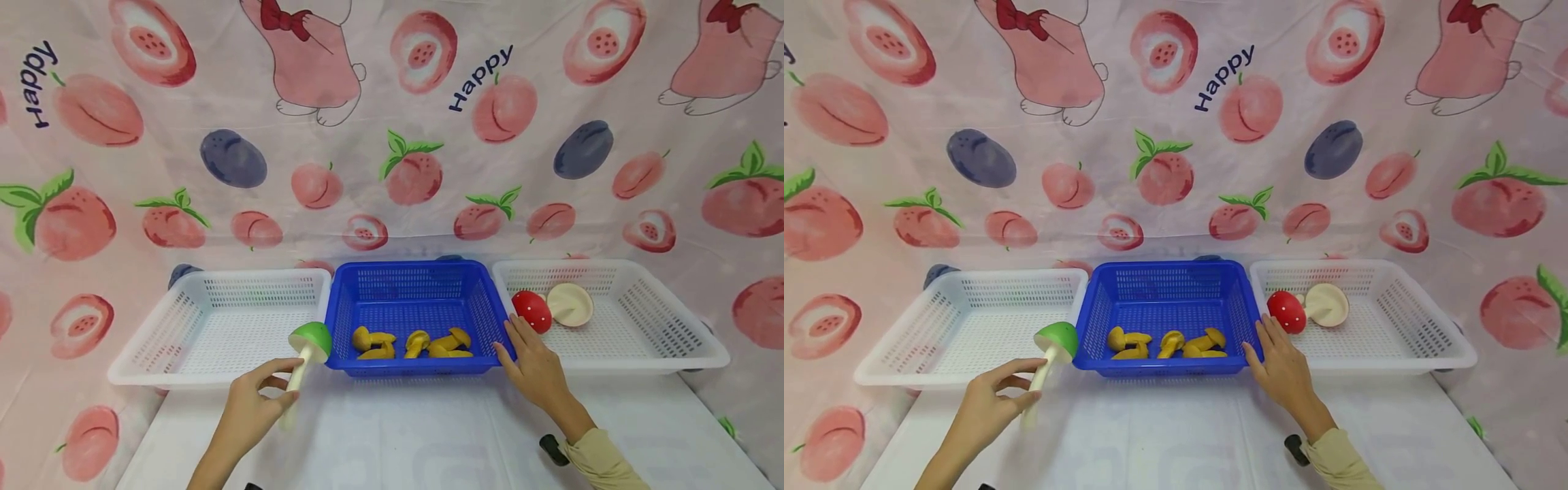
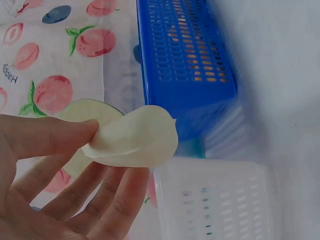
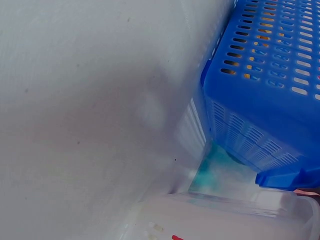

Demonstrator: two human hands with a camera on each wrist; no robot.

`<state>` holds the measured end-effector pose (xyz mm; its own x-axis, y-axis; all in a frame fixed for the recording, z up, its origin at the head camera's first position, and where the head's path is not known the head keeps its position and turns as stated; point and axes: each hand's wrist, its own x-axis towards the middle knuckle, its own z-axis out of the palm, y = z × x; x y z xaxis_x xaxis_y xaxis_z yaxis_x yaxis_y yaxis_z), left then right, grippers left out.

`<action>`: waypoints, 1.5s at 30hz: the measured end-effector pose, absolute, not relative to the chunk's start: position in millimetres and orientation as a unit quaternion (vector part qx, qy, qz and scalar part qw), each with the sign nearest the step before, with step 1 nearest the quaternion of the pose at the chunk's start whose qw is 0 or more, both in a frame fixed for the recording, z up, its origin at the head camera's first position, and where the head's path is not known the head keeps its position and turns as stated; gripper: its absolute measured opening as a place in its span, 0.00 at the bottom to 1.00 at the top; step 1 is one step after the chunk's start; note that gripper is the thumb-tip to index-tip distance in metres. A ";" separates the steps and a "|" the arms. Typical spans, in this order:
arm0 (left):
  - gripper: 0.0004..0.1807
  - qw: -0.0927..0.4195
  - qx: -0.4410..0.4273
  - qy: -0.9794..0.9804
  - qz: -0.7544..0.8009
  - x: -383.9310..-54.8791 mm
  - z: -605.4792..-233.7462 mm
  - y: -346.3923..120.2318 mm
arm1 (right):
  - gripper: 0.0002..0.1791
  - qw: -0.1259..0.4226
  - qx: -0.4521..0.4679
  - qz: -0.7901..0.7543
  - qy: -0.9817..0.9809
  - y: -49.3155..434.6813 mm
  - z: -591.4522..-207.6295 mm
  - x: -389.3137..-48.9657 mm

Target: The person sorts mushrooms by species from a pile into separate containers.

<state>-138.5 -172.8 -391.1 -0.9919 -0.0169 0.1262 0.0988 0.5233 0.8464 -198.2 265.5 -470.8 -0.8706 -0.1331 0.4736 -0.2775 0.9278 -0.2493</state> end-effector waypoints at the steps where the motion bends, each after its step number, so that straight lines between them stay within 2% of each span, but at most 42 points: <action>1: 0.25 0.057 -0.022 -0.871 -0.487 -141.6 -390.3 -175.0 | 0.33 0.231 0.107 0.157 -0.954 265.6 -470.8 -198.1; 21: 0.23 0.052 0.007 -0.851 -0.522 -196.0 -388.7 -209.7 | 0.32 0.242 0.116 0.154 -0.951 266.1 -467.3 -201.7; 39: 0.26 0.001 0.015 -0.861 -0.508 -242.5 -405.2 -219.0 | 0.32 0.231 0.109 0.157 -0.954 266.1 -469.8 -199.3; 45: 0.27 -0.001 0.021 -0.875 -0.484 -251.3 -414.5 -218.5 | 0.31 0.231 0.110 0.156 -0.954 266.0 -469.8 -198.2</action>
<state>-251.3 -218.5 -414.5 -0.9991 -0.0365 -0.0219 -0.0380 0.5315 0.8462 -198.2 266.0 -469.8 -0.8696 -0.1375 0.4742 -0.2813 0.9273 -0.2470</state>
